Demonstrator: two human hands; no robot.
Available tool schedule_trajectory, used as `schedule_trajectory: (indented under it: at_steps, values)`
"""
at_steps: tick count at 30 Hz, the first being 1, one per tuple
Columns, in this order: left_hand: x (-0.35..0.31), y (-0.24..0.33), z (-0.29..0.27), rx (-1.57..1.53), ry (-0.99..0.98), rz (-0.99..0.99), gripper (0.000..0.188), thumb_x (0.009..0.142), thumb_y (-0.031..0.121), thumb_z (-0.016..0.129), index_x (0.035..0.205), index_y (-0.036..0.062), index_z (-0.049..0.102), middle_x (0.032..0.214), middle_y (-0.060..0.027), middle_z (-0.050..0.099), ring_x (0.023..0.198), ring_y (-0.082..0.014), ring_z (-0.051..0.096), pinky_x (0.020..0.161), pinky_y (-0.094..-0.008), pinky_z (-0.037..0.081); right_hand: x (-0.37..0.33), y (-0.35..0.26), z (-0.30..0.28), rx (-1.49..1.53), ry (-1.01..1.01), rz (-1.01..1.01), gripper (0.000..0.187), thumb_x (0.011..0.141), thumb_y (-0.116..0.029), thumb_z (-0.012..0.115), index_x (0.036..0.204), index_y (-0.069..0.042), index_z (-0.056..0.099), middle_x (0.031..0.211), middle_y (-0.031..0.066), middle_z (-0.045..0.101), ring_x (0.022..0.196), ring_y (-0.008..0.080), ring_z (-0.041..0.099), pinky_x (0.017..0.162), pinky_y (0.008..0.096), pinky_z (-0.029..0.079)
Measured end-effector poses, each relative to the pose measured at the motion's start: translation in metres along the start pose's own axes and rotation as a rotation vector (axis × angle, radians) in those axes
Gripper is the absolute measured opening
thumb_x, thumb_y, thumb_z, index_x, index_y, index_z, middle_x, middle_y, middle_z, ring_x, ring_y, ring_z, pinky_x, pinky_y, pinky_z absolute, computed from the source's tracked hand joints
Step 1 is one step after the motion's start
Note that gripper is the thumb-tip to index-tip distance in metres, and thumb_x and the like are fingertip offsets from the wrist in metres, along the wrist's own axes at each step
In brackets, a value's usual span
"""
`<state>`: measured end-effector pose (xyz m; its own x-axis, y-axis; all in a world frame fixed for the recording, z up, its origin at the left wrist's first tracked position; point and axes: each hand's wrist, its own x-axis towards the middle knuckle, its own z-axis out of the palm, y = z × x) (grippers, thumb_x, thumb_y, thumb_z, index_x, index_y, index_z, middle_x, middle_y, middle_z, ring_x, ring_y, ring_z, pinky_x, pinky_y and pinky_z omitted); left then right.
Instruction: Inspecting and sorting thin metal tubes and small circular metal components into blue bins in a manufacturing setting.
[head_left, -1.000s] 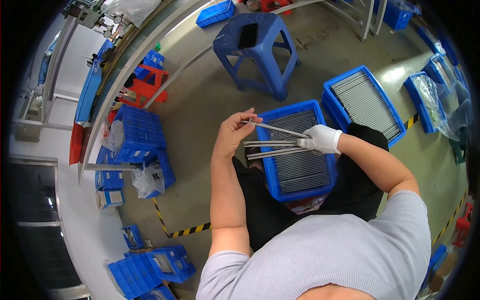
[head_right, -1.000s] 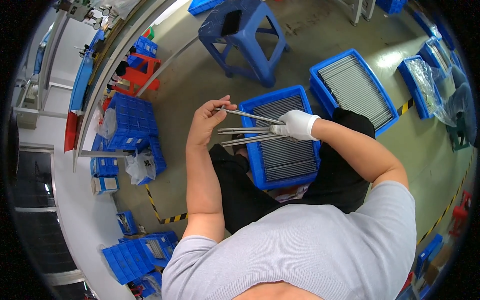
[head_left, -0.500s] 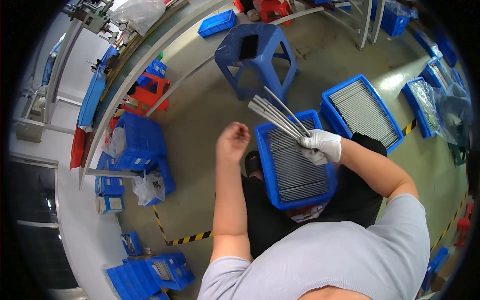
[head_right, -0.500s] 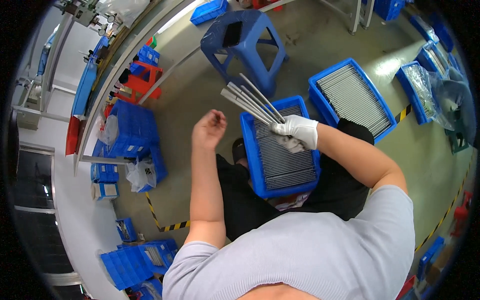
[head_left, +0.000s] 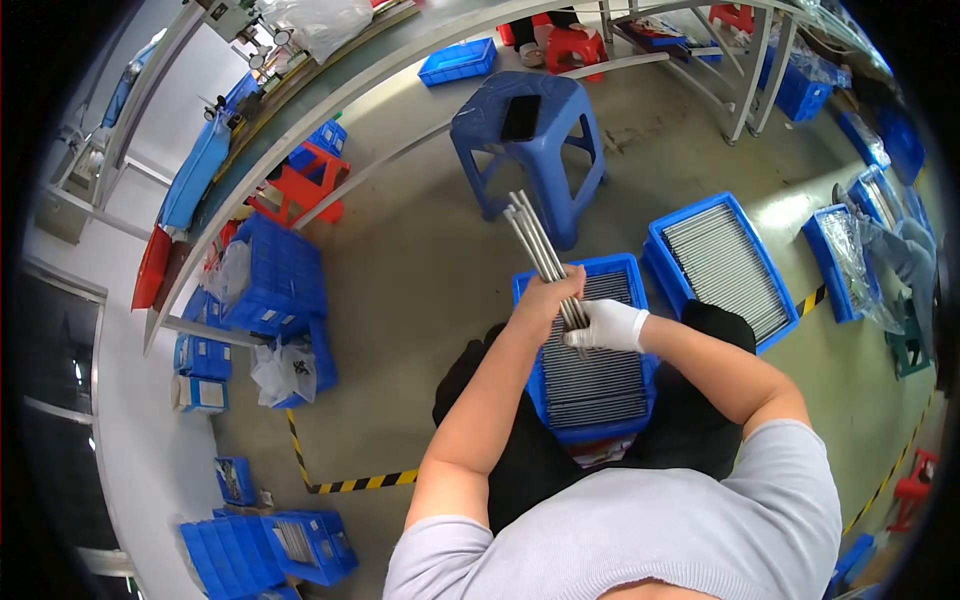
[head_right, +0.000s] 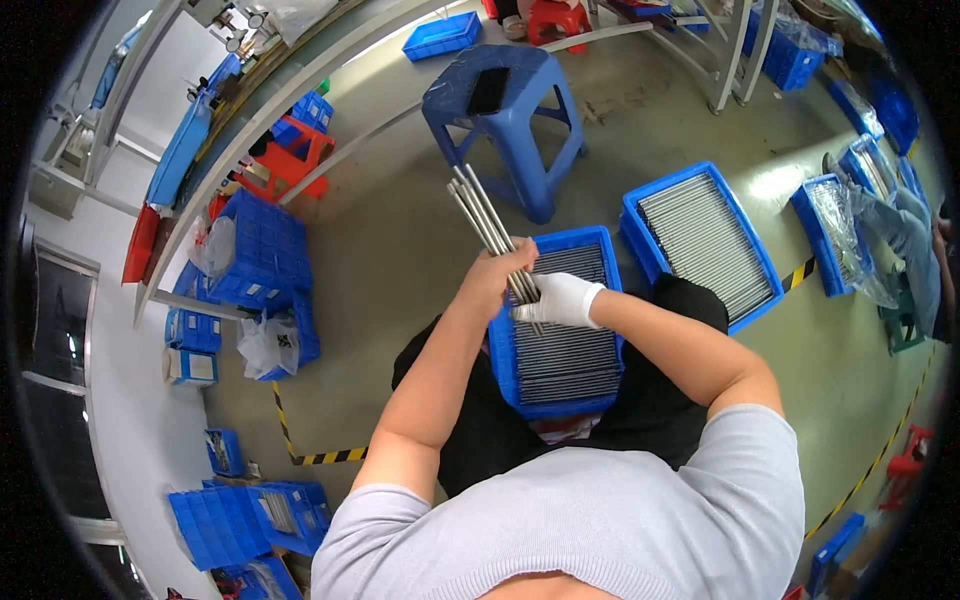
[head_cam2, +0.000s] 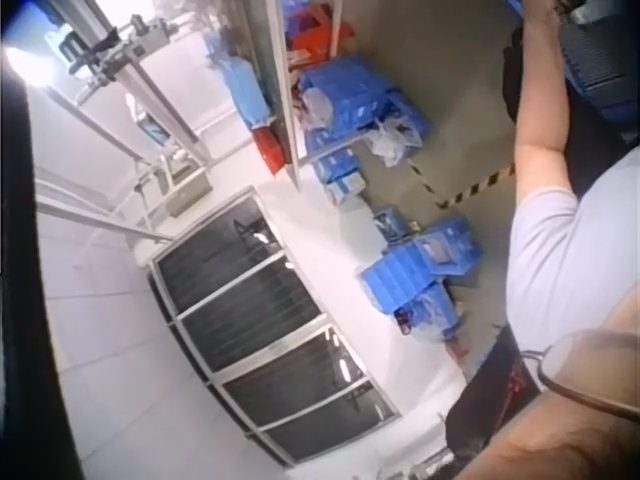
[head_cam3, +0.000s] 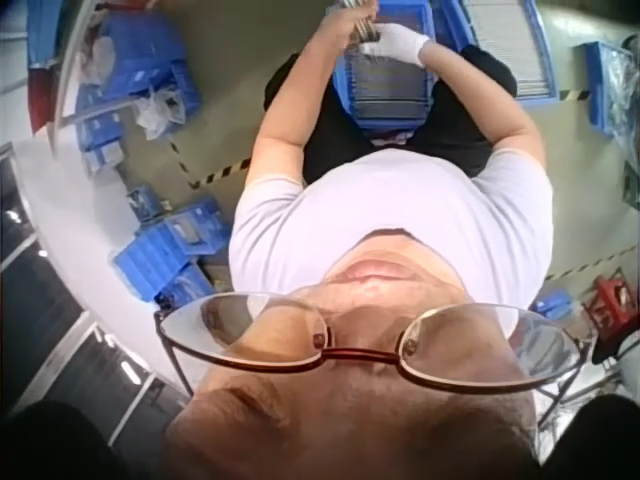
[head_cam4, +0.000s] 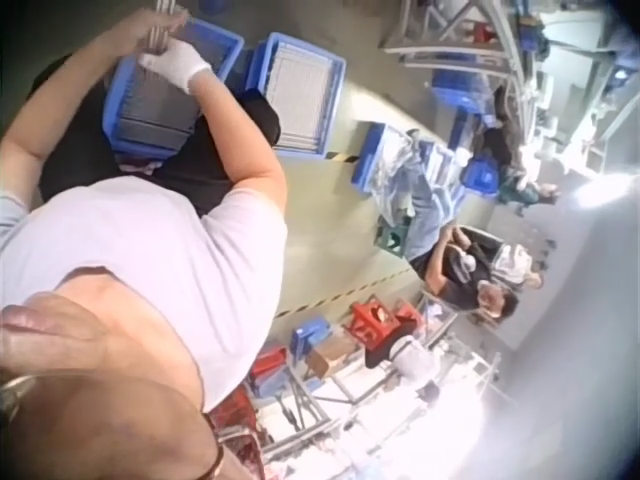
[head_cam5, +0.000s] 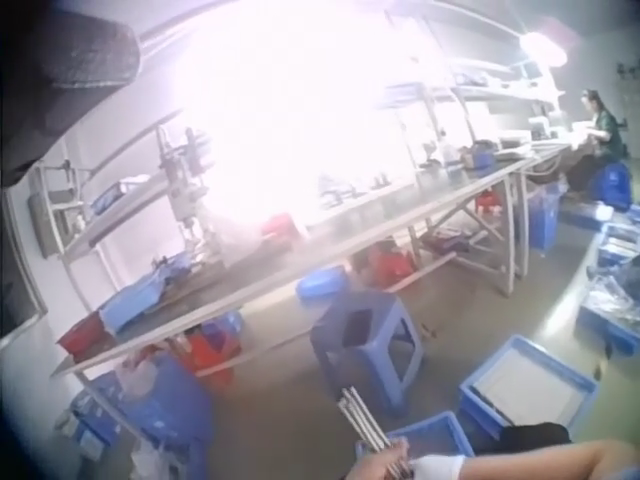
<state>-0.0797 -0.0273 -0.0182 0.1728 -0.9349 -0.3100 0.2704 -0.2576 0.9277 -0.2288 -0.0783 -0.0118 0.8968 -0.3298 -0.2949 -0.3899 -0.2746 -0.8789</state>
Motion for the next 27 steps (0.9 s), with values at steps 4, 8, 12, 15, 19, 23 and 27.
schedule_trajectory:
  at_steps: [4, 8, 12, 15, 19, 23, 27]
  values:
    - [0.008, 0.003, -0.018, 1.001, 0.294, 0.252, 0.025, 0.079, 0.030, 0.070, 0.075, 0.0060, 0.065, 0.078, -0.0095, 0.062, 0.079, -0.0260, 0.058, 0.071, -0.0362, 0.044, -0.004, 0.007, 0.008, -0.770, 0.489, -0.329, 0.024, 0.077, -0.024, 0.068, 0.090, -0.007, 0.058, 0.085, 0.0093, 0.065, 0.084, 0.0291, 0.062, 0.078, 0.0407, 0.046]
    - [0.003, -0.014, -0.019, 1.734, 0.244, 0.446, 0.008, 0.071, 0.013, 0.064, 0.075, 0.0093, 0.069, 0.087, -0.0115, 0.059, 0.089, -0.0323, 0.054, 0.075, -0.0449, 0.046, -0.010, -0.013, 0.006, -0.864, 0.626, -0.628, 0.021, 0.075, -0.018, 0.063, 0.091, -0.009, 0.054, 0.091, 0.0074, 0.061, 0.089, 0.0268, 0.057, 0.079, 0.0398, 0.043]
    - [0.003, -0.041, -0.008, 1.828, 0.176, 0.579, 0.006, 0.066, 0.010, 0.065, 0.068, 0.0077, 0.070, 0.083, -0.0105, 0.059, 0.089, -0.0288, 0.054, 0.072, -0.0412, 0.043, 0.002, 0.010, -0.001, -1.043, 0.308, 0.005, 0.026, 0.079, -0.026, 0.065, 0.096, -0.007, 0.063, 0.097, 0.0108, 0.065, 0.097, 0.0280, 0.059, 0.084, 0.0371, 0.043]
    - [-0.003, -0.045, 0.001, 1.846, 0.112, 0.579, 0.008, 0.066, 0.010, 0.064, 0.069, 0.0083, 0.071, 0.084, -0.0097, 0.060, 0.089, -0.0281, 0.053, 0.073, -0.0394, 0.041, 0.005, 0.011, -0.003, -0.953, 0.062, 0.173, 0.030, 0.082, -0.033, 0.064, 0.093, -0.006, 0.066, 0.092, 0.0136, 0.068, 0.091, 0.0301, 0.064, 0.080, 0.0392, 0.048]
    - [-0.008, -0.044, 0.003, 1.891, 0.079, 0.631, 0.007, 0.064, 0.011, 0.065, 0.067, 0.0096, 0.071, 0.083, -0.0087, 0.058, 0.090, -0.0264, 0.052, 0.076, -0.0375, 0.039, 0.004, 0.030, 0.002, -0.681, 0.011, 0.162, 0.032, 0.083, -0.032, 0.064, 0.094, -0.002, 0.065, 0.092, 0.0177, 0.067, 0.090, 0.0337, 0.065, 0.081, 0.0404, 0.050]
    - [-0.011, -0.040, 0.006, 1.884, 0.036, 0.727, 0.007, 0.061, 0.013, 0.067, 0.065, 0.0097, 0.071, 0.086, -0.0084, 0.056, 0.090, -0.0248, 0.051, 0.077, -0.0363, 0.037, 0.000, 0.048, 0.016, -0.325, 0.026, 0.228, 0.042, 0.083, -0.038, 0.065, 0.099, 0.001, 0.062, 0.091, 0.0202, 0.066, 0.091, 0.0357, 0.064, 0.081, 0.0397, 0.049]
    - [-0.016, -0.017, 0.011, 1.478, 0.215, 0.607, 0.033, 0.058, 0.019, 0.079, 0.087, 0.0074, 0.071, 0.090, -0.0092, 0.057, 0.094, -0.0280, 0.053, 0.077, -0.0398, 0.043, -0.017, 0.045, 0.008, 0.389, 0.051, 0.605, 0.044, 0.091, -0.051, 0.054, 0.079, -0.009, 0.054, 0.059, -0.0008, 0.043, 0.046, 0.0102, 0.041, 0.041, 0.0263, 0.036]
